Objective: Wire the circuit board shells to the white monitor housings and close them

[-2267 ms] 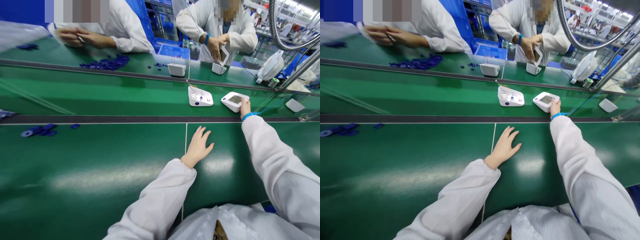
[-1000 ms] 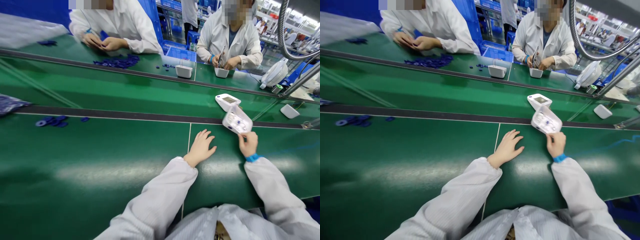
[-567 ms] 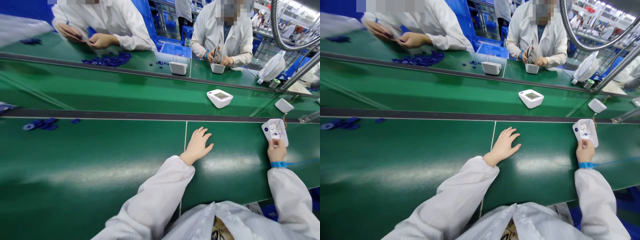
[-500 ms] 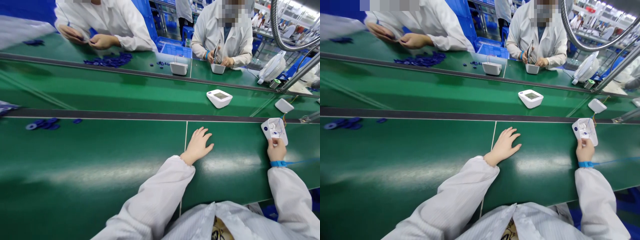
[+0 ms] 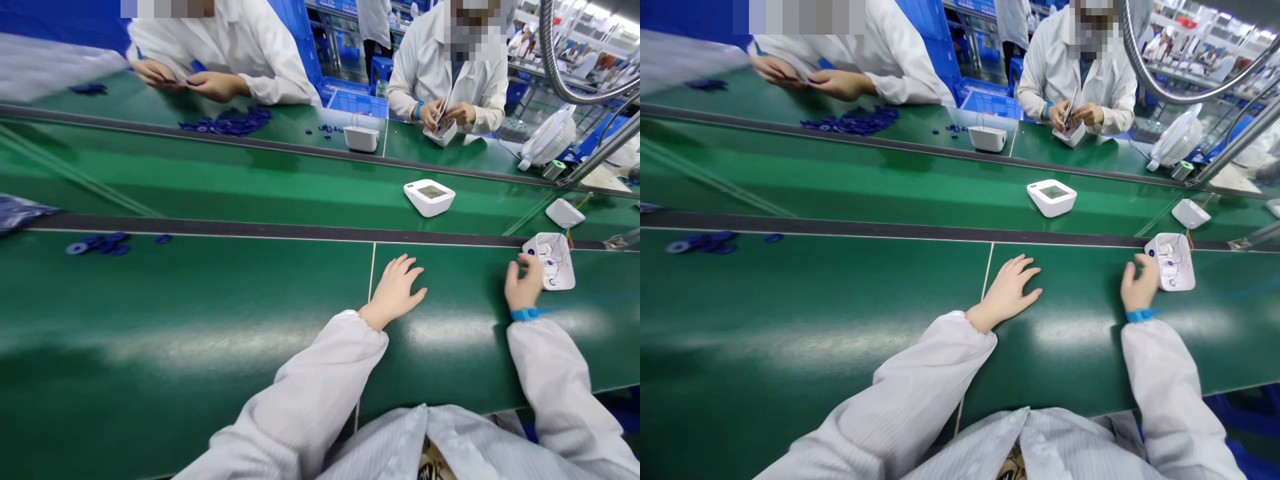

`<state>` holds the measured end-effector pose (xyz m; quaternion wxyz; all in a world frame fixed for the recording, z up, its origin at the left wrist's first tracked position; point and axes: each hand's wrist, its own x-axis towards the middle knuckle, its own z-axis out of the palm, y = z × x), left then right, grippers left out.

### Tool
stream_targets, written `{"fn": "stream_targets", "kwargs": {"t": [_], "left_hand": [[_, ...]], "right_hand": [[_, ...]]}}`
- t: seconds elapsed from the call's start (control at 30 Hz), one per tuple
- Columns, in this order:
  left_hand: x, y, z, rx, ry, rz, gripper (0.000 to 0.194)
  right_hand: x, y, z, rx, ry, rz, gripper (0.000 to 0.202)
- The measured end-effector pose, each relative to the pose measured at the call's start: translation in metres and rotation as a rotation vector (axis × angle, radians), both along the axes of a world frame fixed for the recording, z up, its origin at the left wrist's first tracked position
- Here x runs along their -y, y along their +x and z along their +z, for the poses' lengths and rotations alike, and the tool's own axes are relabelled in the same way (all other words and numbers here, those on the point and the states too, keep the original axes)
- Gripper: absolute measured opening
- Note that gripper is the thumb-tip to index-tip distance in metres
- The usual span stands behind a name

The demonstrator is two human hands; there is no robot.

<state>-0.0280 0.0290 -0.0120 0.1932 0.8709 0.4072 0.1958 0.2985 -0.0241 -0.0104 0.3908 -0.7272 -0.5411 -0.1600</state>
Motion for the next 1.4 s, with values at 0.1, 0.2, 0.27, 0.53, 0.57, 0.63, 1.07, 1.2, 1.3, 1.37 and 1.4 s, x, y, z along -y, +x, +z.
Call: {"fn": "stream_targets", "kwargs": {"t": [0.1, 0.2, 0.27, 0.53, 0.57, 0.63, 1.07, 1.2, 1.3, 1.37, 1.4], "left_hand": [[0.000, 0.000, 0.000, -0.007, 0.009, 0.002, 0.049], [-0.001, 0.000, 0.001, 0.004, 0.007, 0.007, 0.049], [-0.002, 0.000, 0.001, 0.052, 0.000, 0.024, 0.048], [-0.001, -0.003, -0.001, 0.149, 0.023, 0.032, 0.045], [-0.001, -0.003, -0.002, 0.149, 0.027, 0.032, 0.045], [-0.001, -0.003, -0.004, 0.145, 0.031, 0.034, 0.045], [0.000, -0.004, -0.002, 0.142, 0.028, 0.036, 0.044], [0.000, -0.004, -0.003, 0.130, 0.030, 0.038, 0.045], [0.000, -0.004, -0.003, 0.139, 0.022, 0.038, 0.044], [0.000, -0.004, -0.003, 0.144, 0.021, 0.037, 0.043], [0.000, -0.004, -0.003, 0.144, 0.024, 0.038, 0.043]], "right_hand": [[-0.031, -0.072, -0.003, -0.056, -0.285, 0.399, 0.024], [-0.062, -0.130, -0.008, -0.034, -0.400, 0.579, 0.016], [-0.077, -0.152, -0.009, -0.039, -0.431, 0.631, 0.016], [-0.086, -0.158, -0.006, -0.099, -0.483, 0.684, 0.017], [-0.085, -0.158, -0.006, -0.103, -0.486, 0.686, 0.017], [-0.084, -0.159, -0.005, -0.108, -0.488, 0.687, 0.016], [-0.084, -0.160, -0.004, -0.121, -0.490, 0.690, 0.016], [-0.084, -0.161, -0.004, -0.119, -0.484, 0.693, 0.016], [-0.084, -0.160, -0.004, -0.115, -0.483, 0.694, 0.016], [-0.084, -0.160, -0.005, -0.114, -0.483, 0.695, 0.016], [-0.084, -0.161, -0.005, -0.114, -0.484, 0.695, 0.016]]}}
